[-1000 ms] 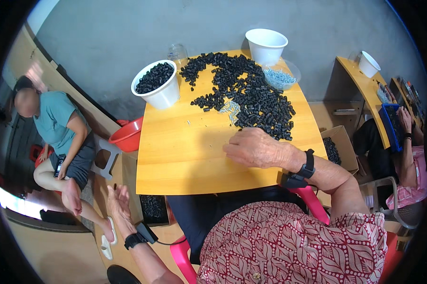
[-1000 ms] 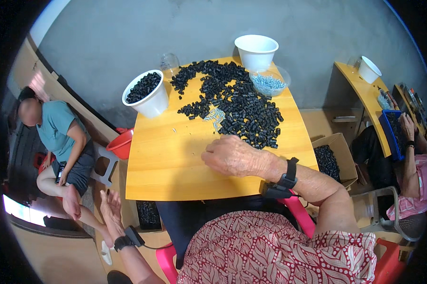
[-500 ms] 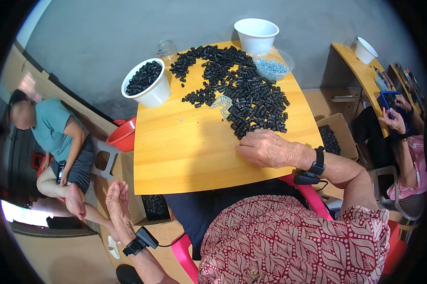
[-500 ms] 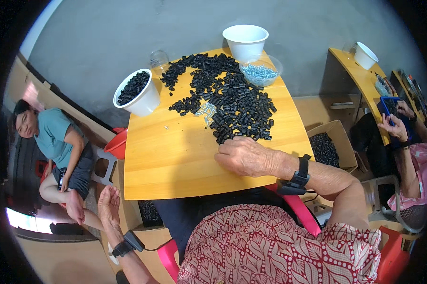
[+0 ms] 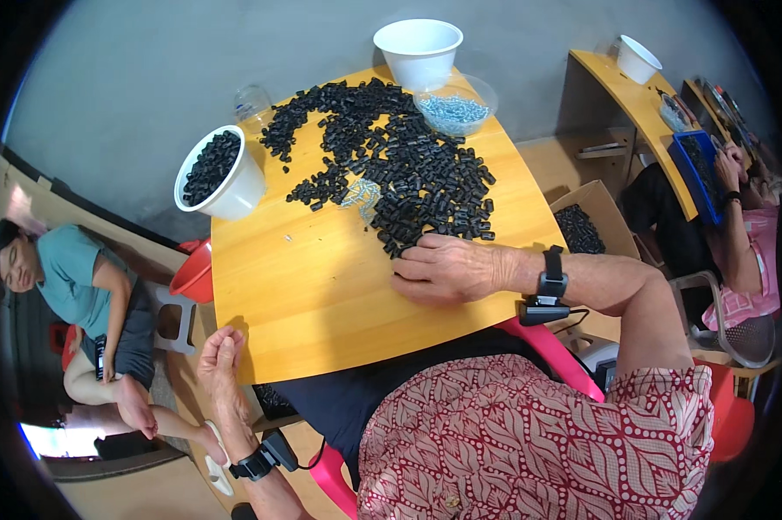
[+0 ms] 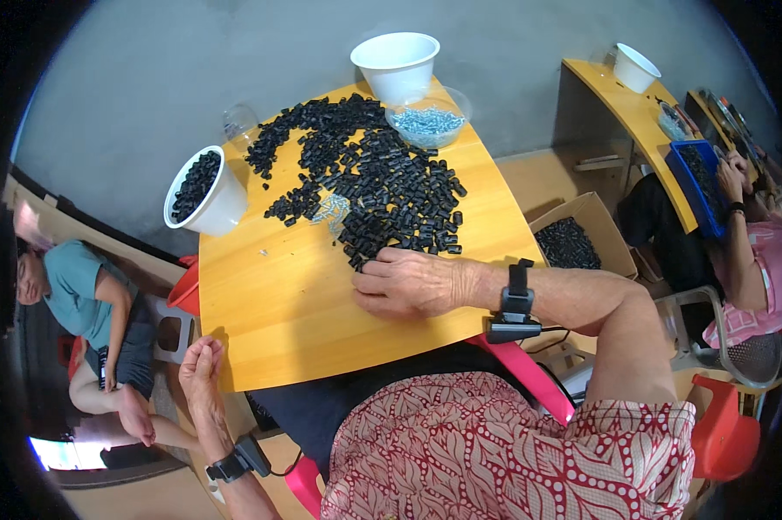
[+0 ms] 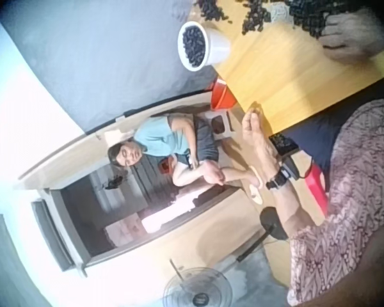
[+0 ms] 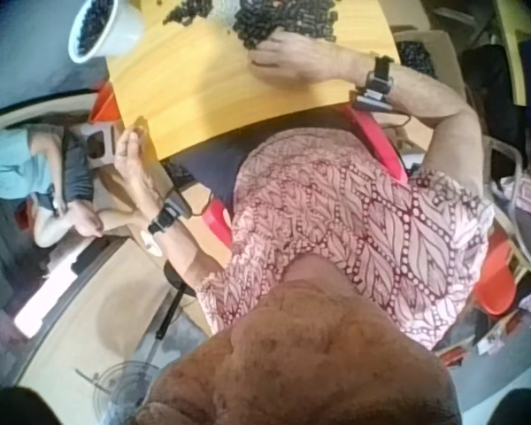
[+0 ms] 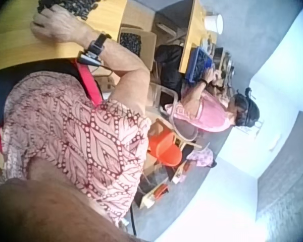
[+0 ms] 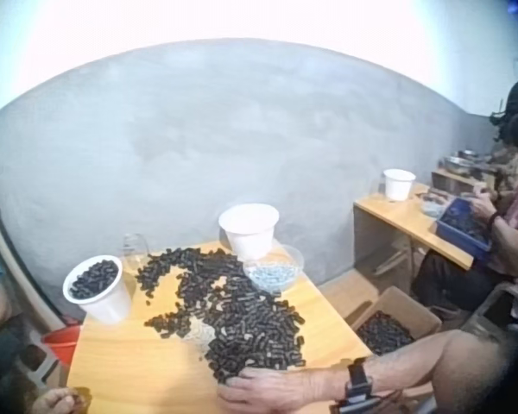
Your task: Manually assembling small black plastic components by joining two parts together.
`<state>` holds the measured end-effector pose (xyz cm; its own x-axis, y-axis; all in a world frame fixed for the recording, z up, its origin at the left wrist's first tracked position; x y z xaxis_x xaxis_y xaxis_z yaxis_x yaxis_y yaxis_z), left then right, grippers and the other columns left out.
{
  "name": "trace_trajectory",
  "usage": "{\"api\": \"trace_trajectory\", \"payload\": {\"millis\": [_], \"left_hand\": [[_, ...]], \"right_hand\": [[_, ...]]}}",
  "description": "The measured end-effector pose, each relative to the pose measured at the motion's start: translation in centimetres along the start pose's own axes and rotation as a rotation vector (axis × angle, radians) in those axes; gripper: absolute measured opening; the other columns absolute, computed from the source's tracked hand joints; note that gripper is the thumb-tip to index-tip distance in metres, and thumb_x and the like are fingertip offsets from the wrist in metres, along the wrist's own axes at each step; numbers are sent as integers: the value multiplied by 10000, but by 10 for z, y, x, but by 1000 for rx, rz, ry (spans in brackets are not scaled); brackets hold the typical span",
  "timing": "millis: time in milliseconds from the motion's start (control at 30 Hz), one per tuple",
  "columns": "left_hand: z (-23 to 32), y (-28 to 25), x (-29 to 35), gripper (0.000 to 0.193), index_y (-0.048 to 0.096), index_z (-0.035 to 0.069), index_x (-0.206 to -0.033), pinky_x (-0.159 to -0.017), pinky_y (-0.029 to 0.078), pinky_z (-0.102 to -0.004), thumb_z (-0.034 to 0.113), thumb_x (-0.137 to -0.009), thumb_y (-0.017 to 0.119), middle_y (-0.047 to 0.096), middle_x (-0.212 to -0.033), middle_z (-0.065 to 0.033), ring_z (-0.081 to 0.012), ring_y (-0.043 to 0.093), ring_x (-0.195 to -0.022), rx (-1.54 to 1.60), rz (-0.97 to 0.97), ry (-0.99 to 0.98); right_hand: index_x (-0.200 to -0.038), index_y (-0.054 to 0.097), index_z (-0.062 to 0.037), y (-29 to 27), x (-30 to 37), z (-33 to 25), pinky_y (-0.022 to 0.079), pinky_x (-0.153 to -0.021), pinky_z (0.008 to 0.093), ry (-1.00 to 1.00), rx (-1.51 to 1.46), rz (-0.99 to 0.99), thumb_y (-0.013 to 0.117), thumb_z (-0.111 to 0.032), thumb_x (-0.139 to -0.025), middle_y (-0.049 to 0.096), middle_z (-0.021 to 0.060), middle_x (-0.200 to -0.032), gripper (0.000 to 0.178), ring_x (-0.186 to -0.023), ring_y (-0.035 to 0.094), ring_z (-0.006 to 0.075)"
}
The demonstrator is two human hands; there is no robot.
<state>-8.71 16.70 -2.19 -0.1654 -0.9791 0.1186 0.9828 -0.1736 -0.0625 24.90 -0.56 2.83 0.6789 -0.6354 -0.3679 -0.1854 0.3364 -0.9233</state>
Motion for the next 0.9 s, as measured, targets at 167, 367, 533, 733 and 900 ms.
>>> {"api": "trace_trajectory", "payload": {"millis": [167,367,533,733,900], "left_hand": [[10,17,1,190,697,38,-1130,-870,530,-230,156,-983,672,725,-1032,-45,-115,686,-955,-27,3,58],[29,32,18,212,695,2,-1143,-925,468,-271,134,-980,666,699,-1042,-49,-123,634,-994,-189,9,179],[41,46,27,205,702,-4,-1120,-935,466,-280,140,-981,663,697,-1039,-43,-118,618,-1016,-335,1,225],[55,88,43,232,680,-28,-1130,-984,464,-353,143,-975,651,684,-1112,-136,-246,627,-1102,-606,-95,310],[68,124,50,266,645,-35,-1190,-1029,451,-396,68,-946,627,648,-1207,-216,-338,610,-1171,-701,-162,476]], "right_hand": [[-1153,588,-30,-2,5,15,459,-797,349,75,21,32,621,-191,-853,562,76,-1054,342,-938,582,209],[-1381,519,-77,-29,26,21,411,-1029,482,299,-136,-4,775,-357,-807,490,178,-1404,687,-1311,476,342],[-1573,289,-159,-29,91,43,249,-1156,611,654,-35,-112,786,-602,-727,215,231,-1613,1077,-1485,210,454],[-1600,188,-149,-17,135,63,242,-1144,648,882,-36,-163,621,-778,-779,161,277,-1617,1121,-1468,194,520],[-1600,195,-136,-20,120,81,230,-1153,638,799,13,-112,595,-767,-807,173,294,-1607,1089,-1459,202,528]]}}
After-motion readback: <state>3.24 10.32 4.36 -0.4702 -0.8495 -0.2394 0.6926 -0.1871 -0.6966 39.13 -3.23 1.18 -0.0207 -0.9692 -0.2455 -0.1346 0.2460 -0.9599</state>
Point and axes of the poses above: each hand's wrist, its own x-axis away from the middle knuckle, its own y-axis out of the palm, z = x × y, the point moved 9 cm from there along -x, towards the middle knuckle
